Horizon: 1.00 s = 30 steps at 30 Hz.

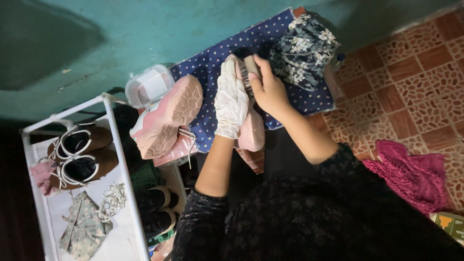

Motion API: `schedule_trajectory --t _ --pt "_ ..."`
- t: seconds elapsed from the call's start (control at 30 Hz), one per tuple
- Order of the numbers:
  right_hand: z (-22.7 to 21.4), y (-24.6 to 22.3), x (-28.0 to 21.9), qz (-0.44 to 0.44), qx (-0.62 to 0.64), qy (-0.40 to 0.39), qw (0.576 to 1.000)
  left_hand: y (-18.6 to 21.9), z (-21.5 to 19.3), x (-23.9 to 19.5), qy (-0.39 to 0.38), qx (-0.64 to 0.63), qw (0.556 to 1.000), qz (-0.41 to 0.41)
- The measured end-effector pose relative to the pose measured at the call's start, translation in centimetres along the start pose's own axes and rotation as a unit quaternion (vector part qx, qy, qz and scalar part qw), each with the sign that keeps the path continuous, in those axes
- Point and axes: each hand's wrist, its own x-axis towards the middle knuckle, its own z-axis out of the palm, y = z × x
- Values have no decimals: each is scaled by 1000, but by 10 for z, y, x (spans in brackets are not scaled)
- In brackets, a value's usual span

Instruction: The person scrubs a pink sneaker with a brush, focusing on the sole and sides. They dip the brush into a container of liquid and continue scrubbing the shoe thoroughly.

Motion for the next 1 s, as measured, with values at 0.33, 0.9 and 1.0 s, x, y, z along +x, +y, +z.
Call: schedule_trajectory --t 0.33,0.9,1.0 --pt "11 25 15 -2 29 19 999 16 -27 0 -87 -23 996 -4" --pt "1 -6 5 22 34 3 999 -13 -2 4 -9 -145 989 -10" --pt "18 47 32 61 8 2 998 22 -13 0 6 -48 999 -18"
